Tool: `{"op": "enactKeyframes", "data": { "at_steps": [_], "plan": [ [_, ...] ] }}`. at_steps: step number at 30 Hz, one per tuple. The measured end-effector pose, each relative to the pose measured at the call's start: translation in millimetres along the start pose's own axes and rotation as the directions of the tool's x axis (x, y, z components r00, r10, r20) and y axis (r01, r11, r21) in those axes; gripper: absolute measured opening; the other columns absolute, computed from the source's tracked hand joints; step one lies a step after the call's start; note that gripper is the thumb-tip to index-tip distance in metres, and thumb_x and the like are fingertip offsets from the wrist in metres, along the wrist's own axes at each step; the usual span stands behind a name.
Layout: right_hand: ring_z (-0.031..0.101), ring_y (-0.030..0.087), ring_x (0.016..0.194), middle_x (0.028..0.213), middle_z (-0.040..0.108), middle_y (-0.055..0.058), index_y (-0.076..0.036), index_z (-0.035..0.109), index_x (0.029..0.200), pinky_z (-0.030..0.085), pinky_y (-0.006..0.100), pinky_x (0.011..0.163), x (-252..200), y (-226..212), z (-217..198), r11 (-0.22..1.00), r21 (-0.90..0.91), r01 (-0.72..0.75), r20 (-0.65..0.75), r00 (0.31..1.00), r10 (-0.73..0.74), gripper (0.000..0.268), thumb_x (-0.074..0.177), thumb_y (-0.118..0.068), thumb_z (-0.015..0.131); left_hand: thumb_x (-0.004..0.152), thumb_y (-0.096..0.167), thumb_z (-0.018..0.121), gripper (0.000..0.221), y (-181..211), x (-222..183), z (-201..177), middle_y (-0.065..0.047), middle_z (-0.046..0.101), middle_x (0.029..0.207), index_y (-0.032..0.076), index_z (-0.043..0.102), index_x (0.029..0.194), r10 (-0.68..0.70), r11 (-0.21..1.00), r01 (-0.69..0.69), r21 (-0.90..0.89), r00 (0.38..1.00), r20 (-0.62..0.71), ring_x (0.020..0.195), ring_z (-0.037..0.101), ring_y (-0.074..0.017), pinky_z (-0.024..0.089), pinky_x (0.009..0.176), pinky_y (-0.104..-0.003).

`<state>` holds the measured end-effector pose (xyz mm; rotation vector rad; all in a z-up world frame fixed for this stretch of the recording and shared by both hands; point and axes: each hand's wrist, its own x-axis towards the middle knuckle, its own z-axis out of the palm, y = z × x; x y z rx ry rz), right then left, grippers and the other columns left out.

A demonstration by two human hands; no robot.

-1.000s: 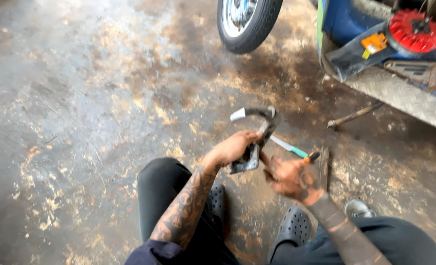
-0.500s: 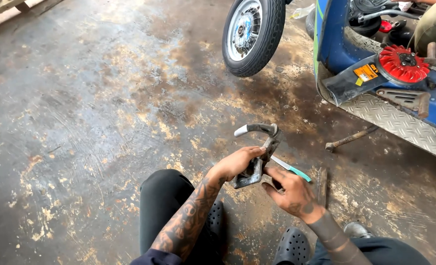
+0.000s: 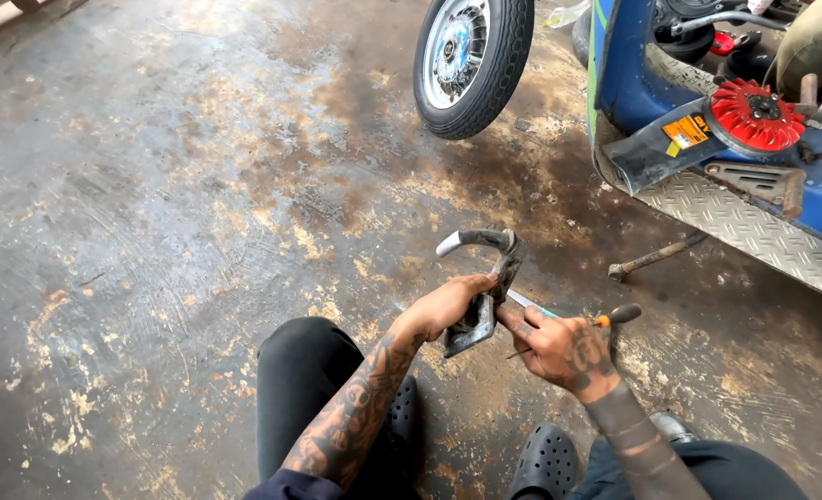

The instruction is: Scraping residue and old gasket material off a metal motorcycle component using a knife and a screwdriver.

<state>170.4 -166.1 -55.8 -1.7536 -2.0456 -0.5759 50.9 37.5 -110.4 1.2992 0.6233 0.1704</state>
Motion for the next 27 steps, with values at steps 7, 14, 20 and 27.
{"op": "enactKeyframes", "data": {
  "at_steps": [7, 14, 20, 27],
  "plan": [
    [0.065, 0.015, 0.044, 0.076, 0.072, 0.002, -0.021, 0.072, 0.125, 0.056, 0.025, 0.041, -6, -11, 19, 0.897, 0.397, -0.197, 0.119, 0.980, 0.162, 0.040, 0.090, -0.039, 0.062, 0.101, 0.045, 0.055, 0.061, 56, -55, 20, -0.030, 0.047, 0.153, 0.001, 0.056, 0.143, -0.037, 0.985, 0.033, 0.169, 0.999, 0.021, 0.148, 0.035, -0.0469, 0.029, 0.120, -0.059],
    [0.062, 0.016, 0.048, 0.079, 0.053, -0.002, -0.028, 0.063, 0.137, 0.057, 0.030, 0.047, 16, -3, -33, 0.990, -0.141, 0.021, -0.058, 0.998, -0.030, 0.042, 0.098, -0.028, 0.046, 0.097, 0.037, 0.070, 0.055, 9, -32, 19, -0.018, 0.067, 0.105, -0.009, 0.064, 0.127, -0.182, 0.977, 0.182, -0.107, 0.983, 0.008, 0.100, 0.070, -0.0298, 0.056, 0.085, -0.046],
    [0.063, 0.015, 0.053, 0.077, 0.052, -0.005, -0.024, 0.065, 0.128, 0.055, 0.028, 0.049, -2, -3, -6, 0.992, -0.102, 0.080, -0.077, 0.993, -0.088, 0.040, 0.093, -0.039, 0.055, 0.102, 0.043, 0.064, 0.044, -19, -6, 11, -0.009, 0.071, 0.099, 0.006, 0.067, 0.127, -0.136, 0.978, 0.150, -0.147, 0.986, 0.099, 0.096, 0.072, -0.0218, 0.058, 0.085, -0.037],
    [0.061, 0.016, 0.048, 0.072, 0.051, -0.004, -0.021, 0.068, 0.128, 0.055, 0.031, 0.047, 3, -3, -7, 0.991, -0.028, 0.128, -0.138, 0.982, -0.131, 0.043, 0.090, -0.037, 0.059, 0.103, 0.029, 0.063, 0.031, -6, -21, 5, -0.011, 0.072, 0.085, 0.001, 0.069, 0.116, -0.137, 0.940, 0.180, -0.289, 0.977, 0.161, 0.076, 0.076, -0.0212, 0.063, 0.069, -0.033]
  ]
}}
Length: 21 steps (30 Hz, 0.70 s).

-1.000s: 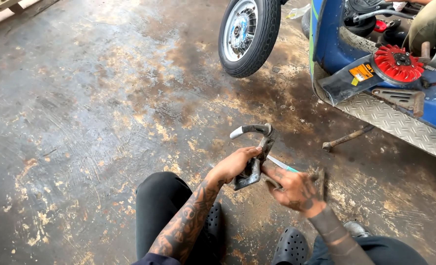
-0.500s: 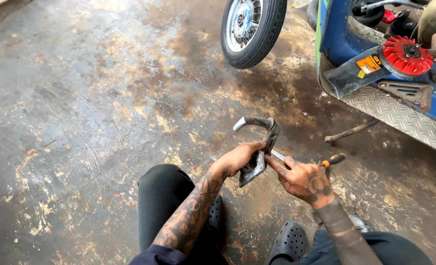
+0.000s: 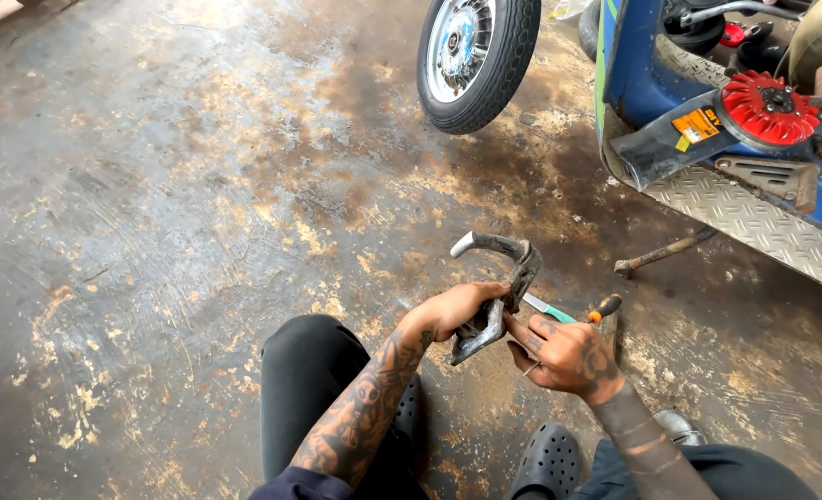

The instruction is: Scraping residue and old gasket material off a metal motorcycle component using a knife and a screwdriver.

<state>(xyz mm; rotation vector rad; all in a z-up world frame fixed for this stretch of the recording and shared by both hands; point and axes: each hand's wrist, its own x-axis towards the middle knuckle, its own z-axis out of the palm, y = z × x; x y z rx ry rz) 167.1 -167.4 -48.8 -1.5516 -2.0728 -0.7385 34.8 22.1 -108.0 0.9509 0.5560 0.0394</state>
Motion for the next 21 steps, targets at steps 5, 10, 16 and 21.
{"op": "enactKeyframes", "data": {
  "at_steps": [5, 10, 16, 21],
  "plan": [
    [0.058, 0.012, 0.043, 0.068, 0.054, -0.005, -0.019, 0.073, 0.121, 0.054, 0.026, 0.044, 2, 1, -1, 0.992, 0.121, 0.043, -0.029, 0.999, -0.039, 0.040, 0.088, -0.039, 0.061, 0.103, 0.026, 0.062, 0.028, 10, -18, 14, -0.011, 0.070, 0.082, -0.001, 0.069, 0.106, -0.011, 0.999, 0.010, 0.032, 0.999, 0.030, 0.073, 0.074, -0.0217, 0.061, 0.066, -0.034],
    [0.067, 0.026, 0.056, 0.075, 0.066, 0.008, -0.012, 0.075, 0.101, 0.057, 0.037, 0.049, -13, -13, 13, 0.929, 0.322, -0.180, 0.093, 0.983, 0.159, 0.036, 0.081, -0.042, 0.072, 0.097, 0.034, 0.064, 0.035, 34, -62, 42, -0.014, 0.068, 0.109, 0.008, 0.073, 0.119, 0.017, 0.943, 0.022, 0.333, 0.993, -0.113, 0.107, 0.065, -0.0265, 0.052, 0.094, -0.040],
    [0.053, 0.013, 0.045, 0.052, 0.053, 0.001, -0.011, 0.081, 0.093, 0.045, 0.027, 0.042, -4, -21, 4, 0.467, 0.747, -0.473, 0.276, 0.860, 0.430, 0.025, 0.079, -0.031, 0.082, 0.099, 0.033, 0.064, 0.041, 12, 2, 10, -0.018, 0.068, 0.103, 0.003, 0.067, 0.126, 0.052, 0.960, -0.041, 0.277, 0.998, -0.030, 0.096, 0.067, -0.0233, 0.057, 0.086, -0.040],
    [0.051, 0.008, 0.049, 0.051, 0.048, -0.002, -0.009, 0.078, 0.080, 0.042, 0.026, 0.045, -19, -22, 18, 0.358, 0.778, -0.516, 0.306, 0.809, 0.501, 0.018, 0.074, -0.023, 0.089, 0.103, 0.036, 0.058, 0.044, 38, -47, 47, -0.020, 0.069, 0.108, 0.004, 0.068, 0.131, 0.051, 0.869, -0.068, 0.490, 0.998, 0.049, 0.100, 0.065, -0.0291, 0.055, 0.091, -0.045]
  ]
}}
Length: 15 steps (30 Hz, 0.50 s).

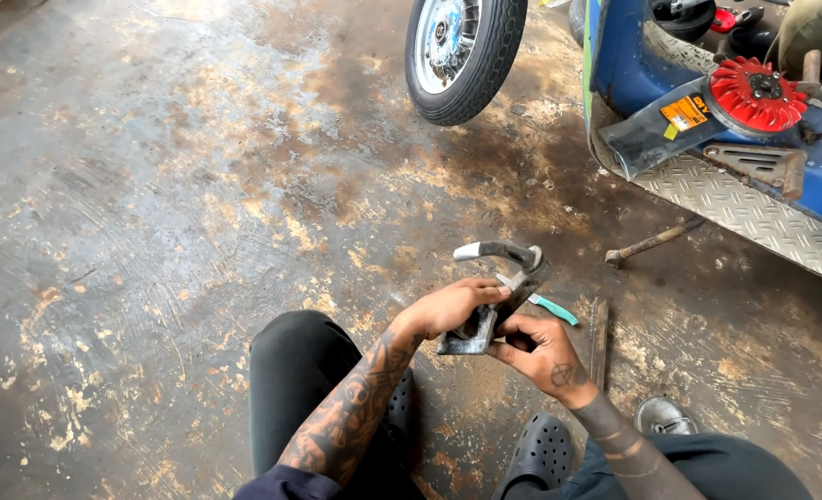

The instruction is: Scraping residue and old gasket material off a metal motorcycle component using a knife and a screwdriver.

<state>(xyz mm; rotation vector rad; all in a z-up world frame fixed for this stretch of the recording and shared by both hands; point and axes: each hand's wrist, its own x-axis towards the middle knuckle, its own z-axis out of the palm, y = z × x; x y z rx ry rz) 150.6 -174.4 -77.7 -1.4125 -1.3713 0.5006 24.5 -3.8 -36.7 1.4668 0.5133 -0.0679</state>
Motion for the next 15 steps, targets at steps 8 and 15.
{"op": "enactKeyframes", "data": {
  "at_steps": [8, 15],
  "plan": [
    [0.051, 0.015, 0.040, 0.048, 0.049, 0.003, -0.011, 0.057, 0.058, 0.040, 0.031, 0.041, 2, -2, 4, 0.977, -0.156, 0.144, 0.009, 0.990, -0.144, 0.043, 0.092, -0.033, 0.073, 0.102, 0.047, 0.056, 0.053, -27, 34, -15, -0.022, 0.056, 0.146, 0.011, 0.063, 0.140, 0.049, 0.987, -0.082, -0.135, 0.972, -0.230, 0.144, 0.045, -0.0376, 0.036, 0.119, -0.052],
    [0.047, 0.016, 0.050, 0.058, 0.054, 0.002, -0.012, 0.052, 0.064, 0.054, 0.040, 0.085, 8, -58, 11, 0.751, -0.439, 0.493, 0.169, 0.867, -0.470, 0.042, 0.102, -0.030, 0.048, 0.105, 0.034, 0.033, 0.054, 4, 1, 1, -0.006, 0.065, 0.134, 0.006, 0.060, 0.142, 0.028, 0.987, 0.000, 0.163, 0.985, -0.171, 0.094, 0.061, -0.0159, 0.047, 0.080, -0.031]
  ]
}}
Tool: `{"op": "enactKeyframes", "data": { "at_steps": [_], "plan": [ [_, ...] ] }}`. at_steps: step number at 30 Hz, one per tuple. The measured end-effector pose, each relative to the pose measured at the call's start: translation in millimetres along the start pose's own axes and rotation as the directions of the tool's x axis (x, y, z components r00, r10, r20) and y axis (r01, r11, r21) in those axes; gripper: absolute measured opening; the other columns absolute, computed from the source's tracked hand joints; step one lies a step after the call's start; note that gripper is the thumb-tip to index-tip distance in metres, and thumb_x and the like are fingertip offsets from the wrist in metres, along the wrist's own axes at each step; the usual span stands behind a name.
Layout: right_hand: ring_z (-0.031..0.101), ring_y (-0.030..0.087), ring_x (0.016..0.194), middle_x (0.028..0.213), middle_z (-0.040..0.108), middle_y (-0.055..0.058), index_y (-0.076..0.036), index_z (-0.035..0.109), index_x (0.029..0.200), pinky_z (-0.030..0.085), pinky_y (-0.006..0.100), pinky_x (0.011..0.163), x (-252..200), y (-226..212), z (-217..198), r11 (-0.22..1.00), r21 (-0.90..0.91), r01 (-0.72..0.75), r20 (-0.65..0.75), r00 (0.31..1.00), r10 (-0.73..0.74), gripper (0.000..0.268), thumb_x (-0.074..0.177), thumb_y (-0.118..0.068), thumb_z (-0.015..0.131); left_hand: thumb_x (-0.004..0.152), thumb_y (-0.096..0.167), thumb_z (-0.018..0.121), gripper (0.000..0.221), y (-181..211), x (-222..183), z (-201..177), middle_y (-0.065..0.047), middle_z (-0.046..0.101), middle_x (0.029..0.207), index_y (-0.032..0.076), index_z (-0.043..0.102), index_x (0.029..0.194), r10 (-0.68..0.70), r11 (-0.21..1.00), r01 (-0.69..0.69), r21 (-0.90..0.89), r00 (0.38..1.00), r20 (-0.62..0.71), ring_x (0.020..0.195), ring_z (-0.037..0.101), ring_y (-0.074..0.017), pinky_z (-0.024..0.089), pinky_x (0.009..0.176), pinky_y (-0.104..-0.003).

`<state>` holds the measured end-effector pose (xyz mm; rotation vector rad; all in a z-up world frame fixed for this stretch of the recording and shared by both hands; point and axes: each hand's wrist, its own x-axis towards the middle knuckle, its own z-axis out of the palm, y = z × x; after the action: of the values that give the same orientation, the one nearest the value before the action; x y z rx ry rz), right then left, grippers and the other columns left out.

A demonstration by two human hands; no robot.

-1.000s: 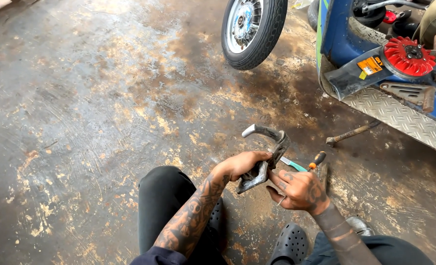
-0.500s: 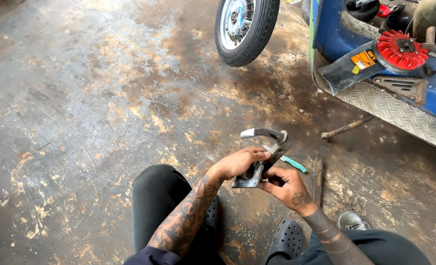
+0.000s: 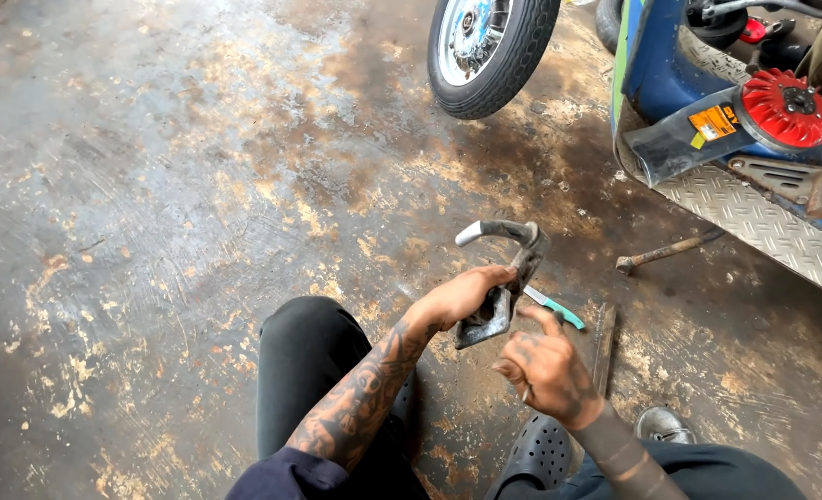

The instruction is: Scraping residue and old gasket material off a metal motorcycle component using a knife and a screwdriver.

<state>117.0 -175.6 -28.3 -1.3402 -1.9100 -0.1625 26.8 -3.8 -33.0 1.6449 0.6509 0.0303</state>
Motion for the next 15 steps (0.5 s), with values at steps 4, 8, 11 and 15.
{"op": "enactKeyframes", "data": {
  "at_steps": [4, 8, 11, 15],
  "plan": [
    [0.047, 0.015, 0.035, 0.043, 0.049, 0.000, -0.014, 0.057, 0.067, 0.025, 0.061, 0.121, -11, 6, 17, 0.989, -0.137, 0.059, 0.088, 0.995, -0.047, 0.043, 0.103, -0.033, 0.044, 0.104, 0.031, 0.042, 0.049, -8, 6, 9, -0.004, 0.067, 0.131, 0.002, 0.064, 0.137, 0.007, 0.988, -0.004, -0.157, 1.000, 0.019, 0.107, 0.060, -0.0158, 0.047, 0.094, -0.031],
    [0.058, 0.020, 0.045, 0.055, 0.058, 0.003, -0.013, 0.059, 0.074, 0.020, 0.065, 0.123, -16, 5, 21, 0.967, -0.241, 0.081, 0.221, 0.975, -0.027, 0.028, 0.097, -0.028, 0.060, 0.109, 0.031, 0.048, 0.034, -14, 9, 8, -0.001, 0.057, 0.078, 0.004, 0.064, 0.095, -0.053, 0.903, 0.072, -0.424, 0.997, 0.057, 0.063, 0.047, -0.0095, 0.035, 0.055, -0.026],
    [0.066, 0.017, 0.051, 0.061, 0.069, 0.004, -0.012, 0.069, 0.079, 0.015, 0.065, 0.123, -21, 5, 29, 0.937, -0.333, 0.104, 0.301, 0.954, 0.001, 0.031, 0.100, -0.032, 0.060, 0.107, 0.033, 0.048, 0.045, -5, 3, 5, -0.002, 0.056, 0.082, -0.005, 0.070, 0.116, -0.088, 0.935, 0.088, -0.342, 0.996, 0.016, 0.066, 0.046, -0.0099, 0.036, 0.057, -0.027],
    [0.071, 0.017, 0.055, 0.084, 0.078, 0.007, -0.012, 0.073, 0.086, 0.019, 0.066, 0.121, -26, 11, 32, 0.927, -0.349, 0.140, 0.334, 0.943, -0.017, 0.030, 0.102, -0.034, 0.058, 0.103, 0.026, 0.037, 0.051, -19, 16, 4, -0.004, 0.058, 0.151, 0.003, 0.055, 0.145, -0.008, 0.993, 0.011, -0.120, 1.000, 0.028, 0.131, 0.058, -0.0176, 0.043, 0.113, -0.033]
  ]
}}
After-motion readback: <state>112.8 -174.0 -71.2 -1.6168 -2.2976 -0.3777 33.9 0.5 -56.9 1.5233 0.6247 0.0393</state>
